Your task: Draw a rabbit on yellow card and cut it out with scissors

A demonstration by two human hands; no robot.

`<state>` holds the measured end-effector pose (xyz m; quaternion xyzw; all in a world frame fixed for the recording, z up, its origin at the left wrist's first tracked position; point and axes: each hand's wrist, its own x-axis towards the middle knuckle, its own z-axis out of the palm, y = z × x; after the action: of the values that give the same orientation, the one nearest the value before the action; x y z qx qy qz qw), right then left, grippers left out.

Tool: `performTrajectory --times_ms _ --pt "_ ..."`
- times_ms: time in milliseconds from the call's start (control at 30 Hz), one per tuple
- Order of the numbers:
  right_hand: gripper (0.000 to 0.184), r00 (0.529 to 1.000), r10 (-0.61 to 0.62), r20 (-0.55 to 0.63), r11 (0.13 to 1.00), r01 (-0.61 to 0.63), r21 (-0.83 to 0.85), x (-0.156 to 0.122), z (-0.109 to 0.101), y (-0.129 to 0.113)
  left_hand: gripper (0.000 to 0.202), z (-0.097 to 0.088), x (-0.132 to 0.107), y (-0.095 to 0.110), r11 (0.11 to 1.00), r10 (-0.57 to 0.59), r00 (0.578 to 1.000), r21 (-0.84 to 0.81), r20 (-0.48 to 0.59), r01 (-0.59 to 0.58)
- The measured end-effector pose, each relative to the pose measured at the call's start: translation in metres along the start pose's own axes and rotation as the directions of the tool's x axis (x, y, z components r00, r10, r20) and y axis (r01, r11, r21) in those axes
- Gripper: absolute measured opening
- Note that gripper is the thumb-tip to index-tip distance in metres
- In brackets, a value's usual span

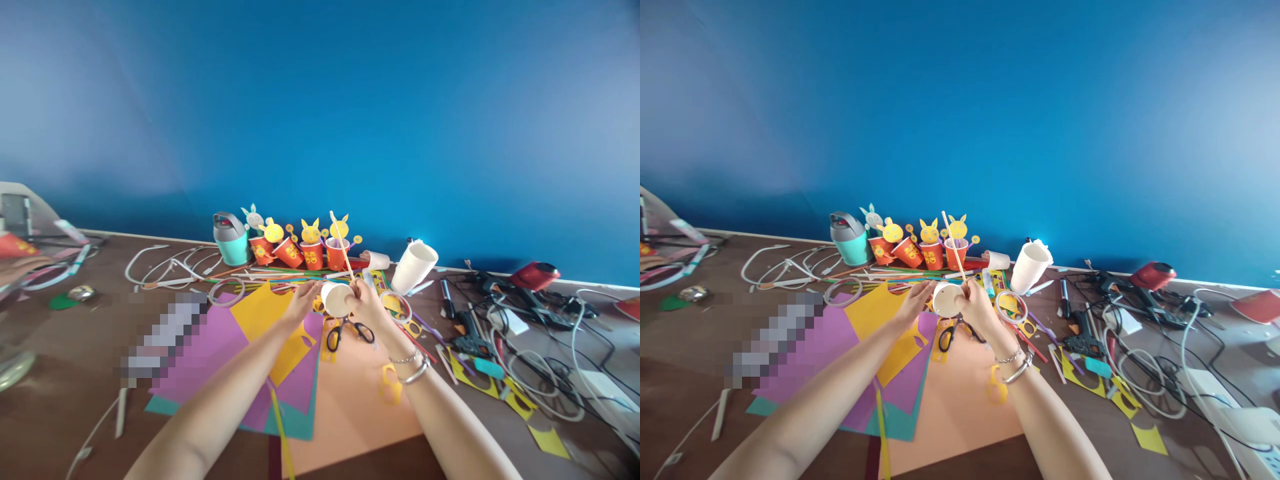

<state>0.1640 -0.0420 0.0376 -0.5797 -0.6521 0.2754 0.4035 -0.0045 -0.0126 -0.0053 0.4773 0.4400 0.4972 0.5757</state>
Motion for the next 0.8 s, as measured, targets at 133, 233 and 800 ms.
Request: performTrajectory --times_ms 133,233,800 --pt "0.010 1.000 0.019 -0.009 0.999 -0.019 0.032 0.002 0.000 0.005 0.039 -0.001 0.003 -0.006 0.988 0.050 0.999 -0.147 -0.001 -0.049" --pt "0.011 0.999 0.024 -0.023 0.998 -0.022 0.064 0.002 0.001 0.004 0.039 0.000 0.005 -0.008 0.980 0.025 1.000 -0.196 0.014 -0.022" --pt "0.017 0.984 0.105 0.141 0.888 -0.156 0.432 0.001 -0.009 -0.007 0.033 -0.020 0.011 -0.010 0.903 -0.116 0.934 -0.356 0.339 0.242"
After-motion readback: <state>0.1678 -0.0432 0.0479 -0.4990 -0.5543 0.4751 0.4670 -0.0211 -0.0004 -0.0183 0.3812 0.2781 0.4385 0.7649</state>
